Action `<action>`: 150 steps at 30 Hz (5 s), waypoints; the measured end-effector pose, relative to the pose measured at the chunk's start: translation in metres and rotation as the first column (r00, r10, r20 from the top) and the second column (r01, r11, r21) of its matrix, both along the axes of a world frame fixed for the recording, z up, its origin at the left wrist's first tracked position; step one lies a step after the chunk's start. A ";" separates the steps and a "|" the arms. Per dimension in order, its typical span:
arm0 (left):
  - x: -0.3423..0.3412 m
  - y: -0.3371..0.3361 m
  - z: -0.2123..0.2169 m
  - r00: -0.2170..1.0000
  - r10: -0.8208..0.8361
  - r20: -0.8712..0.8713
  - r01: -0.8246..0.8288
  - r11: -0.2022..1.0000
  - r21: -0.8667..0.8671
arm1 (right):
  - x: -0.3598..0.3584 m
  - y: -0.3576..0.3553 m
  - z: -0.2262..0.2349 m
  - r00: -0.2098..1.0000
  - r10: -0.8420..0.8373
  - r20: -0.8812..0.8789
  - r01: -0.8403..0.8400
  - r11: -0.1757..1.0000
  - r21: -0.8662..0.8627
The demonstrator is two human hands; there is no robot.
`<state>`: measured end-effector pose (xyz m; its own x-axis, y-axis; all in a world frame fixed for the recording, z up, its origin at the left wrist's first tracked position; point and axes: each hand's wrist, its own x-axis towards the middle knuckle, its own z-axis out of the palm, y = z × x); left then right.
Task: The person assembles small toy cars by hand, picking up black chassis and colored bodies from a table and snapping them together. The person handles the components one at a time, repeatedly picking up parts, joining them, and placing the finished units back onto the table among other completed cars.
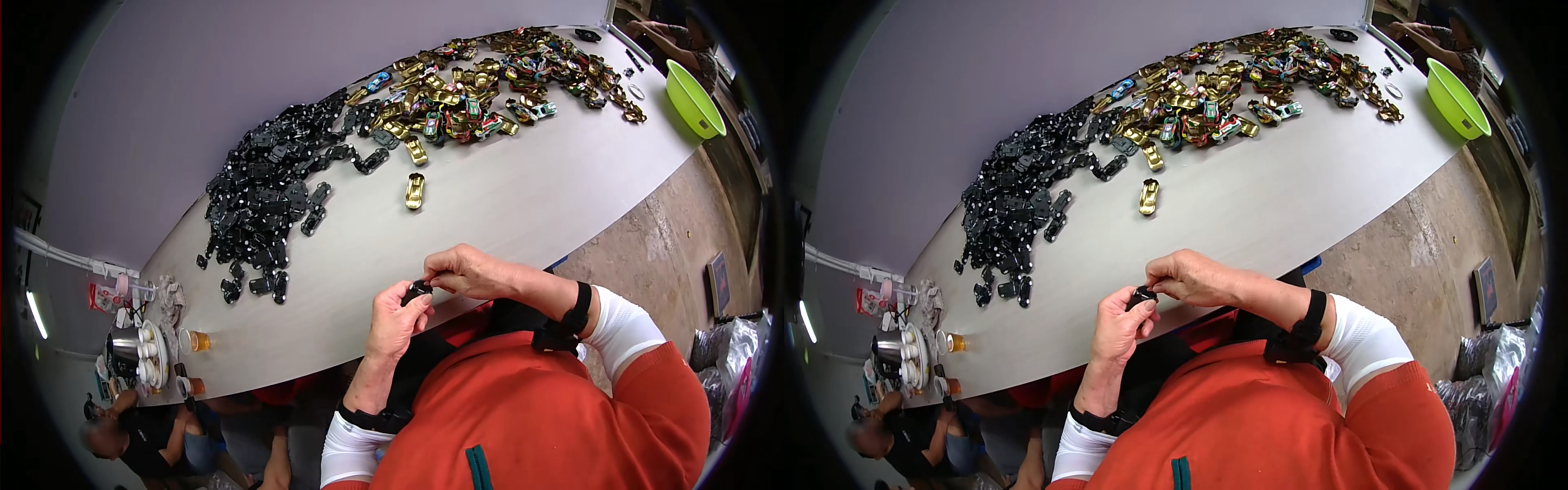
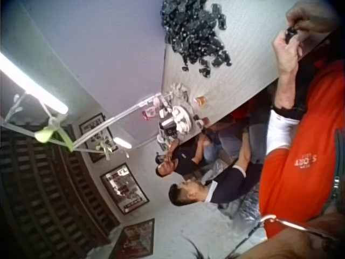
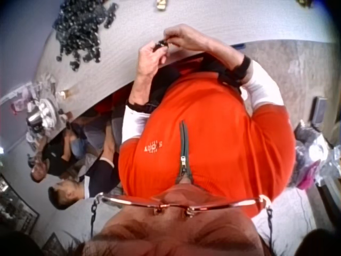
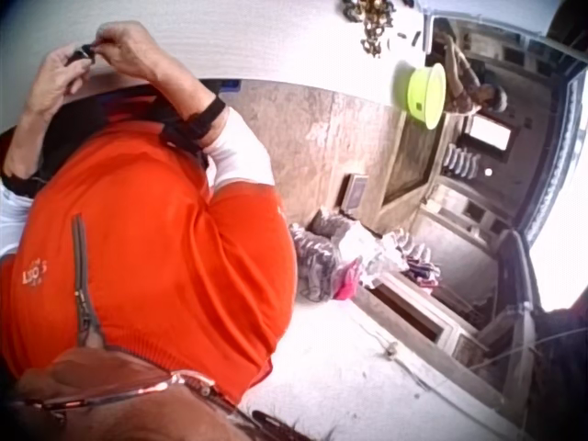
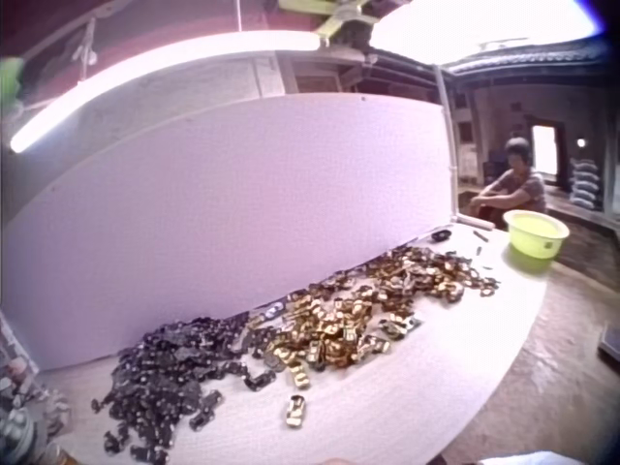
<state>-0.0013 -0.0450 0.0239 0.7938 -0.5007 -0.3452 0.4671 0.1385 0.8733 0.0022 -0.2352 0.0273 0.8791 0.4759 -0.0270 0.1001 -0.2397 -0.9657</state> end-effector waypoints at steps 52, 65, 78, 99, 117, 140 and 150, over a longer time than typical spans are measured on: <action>0.158 0.080 -0.017 0.568 -0.285 0.772 -0.717 0.288 0.634 | 0.105 0.009 -0.011 0.819 -0.550 -0.162 0.564 0.824 0.054; 0.048 0.052 -0.004 0.790 0.262 0.554 -0.323 0.946 0.012 | 0.072 0.047 -0.017 0.638 0.207 -0.742 0.294 0.825 0.483; 0.033 0.016 -0.031 0.940 0.202 0.274 -0.093 0.927 -0.364 | 0.053 0.026 0.004 0.829 -0.556 -0.061 0.558 0.814 0.161; 0.022 0.013 -0.022 0.995 0.070 0.068 -0.022 0.841 -0.541 | 0.027 0.013 0.007 0.929 -0.009 -0.369 0.205 0.844 0.496; 0.025 0.019 -0.032 0.976 0.213 -0.049 -0.203 0.795 -0.572 | 0.025 0.023 0.007 0.844 -0.303 0.444 0.372 0.925 -0.076; 0.017 0.015 -0.016 0.921 0.350 0.171 -0.248 0.866 -0.434 | 0.001 0.036 0.028 0.945 -0.282 0.164 0.252 0.951 0.182; 0.011 0.011 -0.008 0.881 0.379 0.282 -0.223 0.860 -0.458 | 0.000 0.035 0.028 0.804 -0.190 0.564 0.216 0.976 0.021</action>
<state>0.0094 -0.0344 0.0164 0.9551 -0.2476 0.1627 0.0169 0.5939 0.8043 0.0024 -0.2005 0.0548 0.8243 0.2948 0.4834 0.5641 -0.3545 -0.7457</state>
